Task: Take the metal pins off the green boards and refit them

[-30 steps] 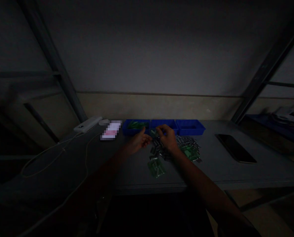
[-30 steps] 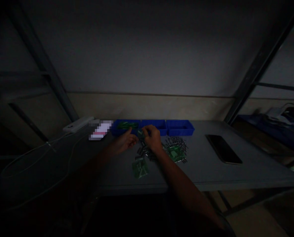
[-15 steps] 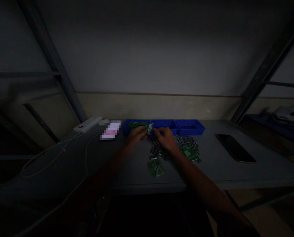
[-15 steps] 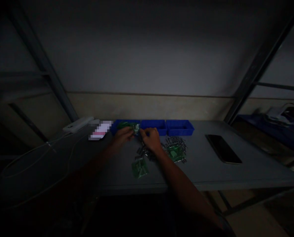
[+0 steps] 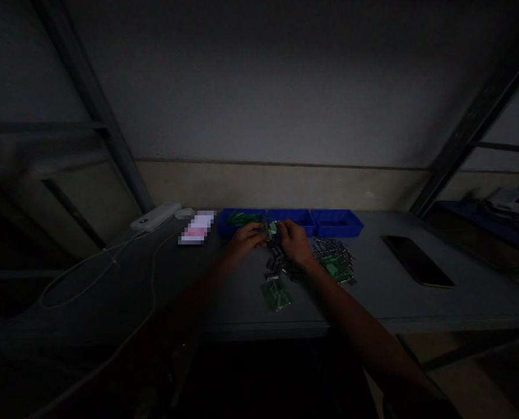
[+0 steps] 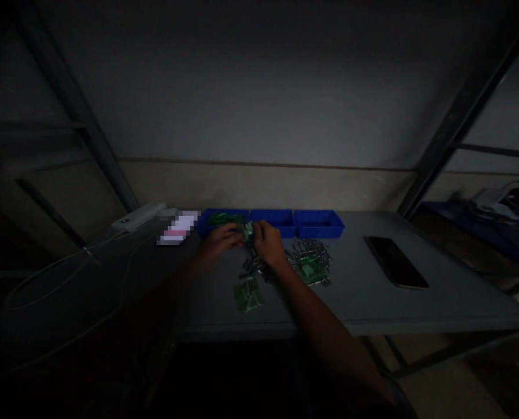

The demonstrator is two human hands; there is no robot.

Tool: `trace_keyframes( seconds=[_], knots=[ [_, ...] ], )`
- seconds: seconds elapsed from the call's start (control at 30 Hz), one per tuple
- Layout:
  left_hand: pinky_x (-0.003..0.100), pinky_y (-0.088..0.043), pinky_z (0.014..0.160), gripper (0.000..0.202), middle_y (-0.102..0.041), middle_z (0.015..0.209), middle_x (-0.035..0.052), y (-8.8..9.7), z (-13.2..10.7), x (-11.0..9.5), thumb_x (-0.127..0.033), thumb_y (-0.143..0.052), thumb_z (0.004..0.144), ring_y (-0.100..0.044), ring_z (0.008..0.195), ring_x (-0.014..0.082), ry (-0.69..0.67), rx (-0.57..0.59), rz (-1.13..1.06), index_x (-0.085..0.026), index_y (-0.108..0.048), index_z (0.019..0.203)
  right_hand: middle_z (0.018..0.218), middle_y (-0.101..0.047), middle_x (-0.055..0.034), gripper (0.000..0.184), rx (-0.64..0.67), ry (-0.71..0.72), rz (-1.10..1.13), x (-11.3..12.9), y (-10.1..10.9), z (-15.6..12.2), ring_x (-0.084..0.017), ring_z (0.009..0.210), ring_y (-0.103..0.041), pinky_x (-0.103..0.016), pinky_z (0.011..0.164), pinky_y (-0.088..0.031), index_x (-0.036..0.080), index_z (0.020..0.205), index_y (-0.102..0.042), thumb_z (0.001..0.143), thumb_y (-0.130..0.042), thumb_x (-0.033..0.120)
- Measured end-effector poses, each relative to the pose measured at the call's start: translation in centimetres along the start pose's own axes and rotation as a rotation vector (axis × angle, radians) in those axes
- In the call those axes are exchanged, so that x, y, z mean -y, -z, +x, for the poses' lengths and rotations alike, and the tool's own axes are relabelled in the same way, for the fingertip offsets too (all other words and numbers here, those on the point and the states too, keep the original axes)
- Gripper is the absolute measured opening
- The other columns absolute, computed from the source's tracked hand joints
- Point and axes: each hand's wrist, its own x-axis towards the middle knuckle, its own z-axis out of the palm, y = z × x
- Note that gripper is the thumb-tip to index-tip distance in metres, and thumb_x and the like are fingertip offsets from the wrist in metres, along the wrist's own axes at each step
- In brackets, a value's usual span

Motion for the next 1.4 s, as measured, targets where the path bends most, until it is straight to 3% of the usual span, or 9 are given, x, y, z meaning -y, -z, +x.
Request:
trace_keyframes(
  seconds=[0.2,0.4,0.53,0.67,0.8,0.93,1.03,1.17,1.4],
  knots=[
    [0.021,-0.039,0.046,0.020,-0.057,0.048,-0.0028,0.0,0.6,0.9,-0.029,-0.060,0.076,-0.052,0.042,0.0100,0.137,-0.106,0.052,-0.014,-0.056,0.088,0.058,-0.061,-0.0008,0.025,0.058,-0.046,0.071,0.1,0.0,-0.1,-0.013,0.054,-0.057,-0.022,0.056,-0.039,0.018,0.079,-0.056,0.089,-0.036,0.028],
    [0.026,-0.048,0.065,0.026,-0.068,0.070,0.0041,0.0,0.3,0.6,-0.013,-0.060,0.066,-0.064,0.065,0.0146,0.159,-0.053,-0.267,-0.014,-0.057,0.092,0.074,-0.068,-0.0037,0.028,0.106,0.020,-0.001,0.4,0.1,-0.2,-0.015,0.069,-0.060,-0.023,0.063,-0.041,0.017,0.078,-0.064,0.087,-0.041,0.031],
    [0.030,-0.047,0.076,0.025,-0.069,0.081,0.0079,0.2,0.2,0.4,-0.017,-0.054,0.067,-0.065,0.077,0.0180,0.118,-0.015,-0.356,-0.012,-0.062,0.090,0.080,-0.070,-0.0052,0.026,0.096,-0.022,0.034,0.5,0.2,-0.3,-0.017,0.076,-0.062,-0.025,0.069,-0.043,0.015,0.077,-0.067,0.083,-0.046,0.030],
    [0.032,-0.046,0.077,0.025,-0.069,0.089,0.0089,0.1,0.3,0.2,-0.030,-0.055,0.070,-0.064,0.083,0.0196,0.062,-0.037,-0.274,-0.013,-0.065,0.086,0.069,-0.067,-0.0037,0.035,0.049,-0.117,0.109,0.4,0.4,-0.2,-0.016,0.066,-0.060,-0.025,0.060,-0.041,0.014,0.067,-0.065,0.080,-0.049,0.042],
    [0.030,-0.046,0.076,0.025,-0.068,0.089,0.0075,0.0,0.2,0.0,-0.034,-0.061,0.069,-0.061,0.085,0.0198,-0.102,-0.081,0.007,-0.014,-0.066,0.083,0.061,-0.061,-0.0018,0.037,0.011,-0.158,0.106,-0.2,0.1,0.0,-0.015,0.059,-0.055,-0.024,0.056,-0.038,0.015,0.060,-0.060,0.077,-0.049,0.046],
    [0.027,-0.045,0.068,0.024,-0.065,0.074,0.0031,0.0,0.1,0.1,-0.025,-0.063,0.066,-0.061,0.073,0.0166,-0.157,-0.109,0.127,-0.015,-0.061,0.087,0.069,-0.060,-0.0002,0.022,-0.028,-0.089,0.193,-0.8,-0.6,-0.1,-0.013,0.062,-0.054,-0.025,0.062,-0.042,0.016,0.084,-0.059,0.075,-0.049,0.033],
    [0.025,-0.045,0.065,0.030,-0.062,0.070,0.0009,0.0,0.0,0.0,-0.023,-0.062,0.067,-0.060,0.069,0.0154,-0.168,-0.105,0.136,-0.016,-0.057,0.096,0.069,-0.057,0.0017,0.029,-0.055,-0.074,0.227,-0.8,-0.9,-0.3,-0.013,0.062,-0.052,-0.025,0.062,-0.042,0.016,0.100,-0.053,0.073,-0.049,0.027],
    [0.026,-0.045,0.068,0.040,-0.062,0.072,0.0005,-0.1,-0.2,-0.2,-0.023,-0.060,0.070,-0.061,0.072,0.0157,-0.200,-0.103,0.170,-0.015,-0.053,0.108,0.071,-0.055,0.0019,0.034,-0.091,-0.105,0.279,-0.9,-1.1,-0.3,-0.013,0.066,-0.052,-0.025,0.065,-0.043,0.017,0.104,-0.051,0.072,-0.049,0.026],
    [0.028,-0.047,0.074,0.025,-0.067,0.083,0.0045,-0.1,-0.3,0.0,-0.027,-0.060,0.070,-0.063,0.081,0.0184,-0.143,-0.066,0.183,-0.017,-0.061,0.093,0.071,-0.061,-0.0024,0.023,-0.087,-0.288,0.382,-1.2,-1.3,0.0,-0.016,0.066,-0.056,-0.029,0.067,-0.044,0.015,0.082,-0.059,0.066,-0.051,0.030]
  ],
)
